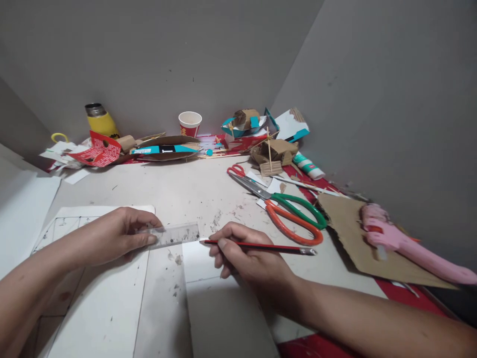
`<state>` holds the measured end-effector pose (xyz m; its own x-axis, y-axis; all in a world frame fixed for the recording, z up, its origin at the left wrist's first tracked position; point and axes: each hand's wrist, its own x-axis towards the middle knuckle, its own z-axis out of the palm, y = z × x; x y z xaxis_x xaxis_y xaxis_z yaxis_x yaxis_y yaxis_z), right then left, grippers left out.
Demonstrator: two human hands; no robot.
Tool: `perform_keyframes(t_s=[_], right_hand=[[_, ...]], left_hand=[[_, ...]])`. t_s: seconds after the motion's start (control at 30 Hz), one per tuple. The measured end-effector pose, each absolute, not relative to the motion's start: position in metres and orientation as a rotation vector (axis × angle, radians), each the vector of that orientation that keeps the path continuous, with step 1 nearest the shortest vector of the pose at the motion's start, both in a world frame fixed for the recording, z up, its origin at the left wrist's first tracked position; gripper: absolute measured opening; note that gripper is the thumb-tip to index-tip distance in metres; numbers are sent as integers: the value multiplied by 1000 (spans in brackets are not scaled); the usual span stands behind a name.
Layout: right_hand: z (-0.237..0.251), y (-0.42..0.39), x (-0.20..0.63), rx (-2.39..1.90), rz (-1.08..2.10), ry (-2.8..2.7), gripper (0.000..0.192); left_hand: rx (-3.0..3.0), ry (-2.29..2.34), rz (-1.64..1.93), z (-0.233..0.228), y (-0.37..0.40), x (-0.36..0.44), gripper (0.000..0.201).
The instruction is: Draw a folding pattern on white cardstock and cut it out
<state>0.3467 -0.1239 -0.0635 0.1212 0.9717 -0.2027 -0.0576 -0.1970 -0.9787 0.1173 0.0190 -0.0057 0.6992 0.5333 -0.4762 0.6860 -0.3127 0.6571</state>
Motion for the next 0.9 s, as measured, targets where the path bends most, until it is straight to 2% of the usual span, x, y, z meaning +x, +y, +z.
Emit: perform_keyframes(t_s=[0.9], right_hand=[[-70, -124, 347, -1458, 1246, -1076, 11]], left_hand=[[2013, 921, -242, -8, 20, 117, 33]])
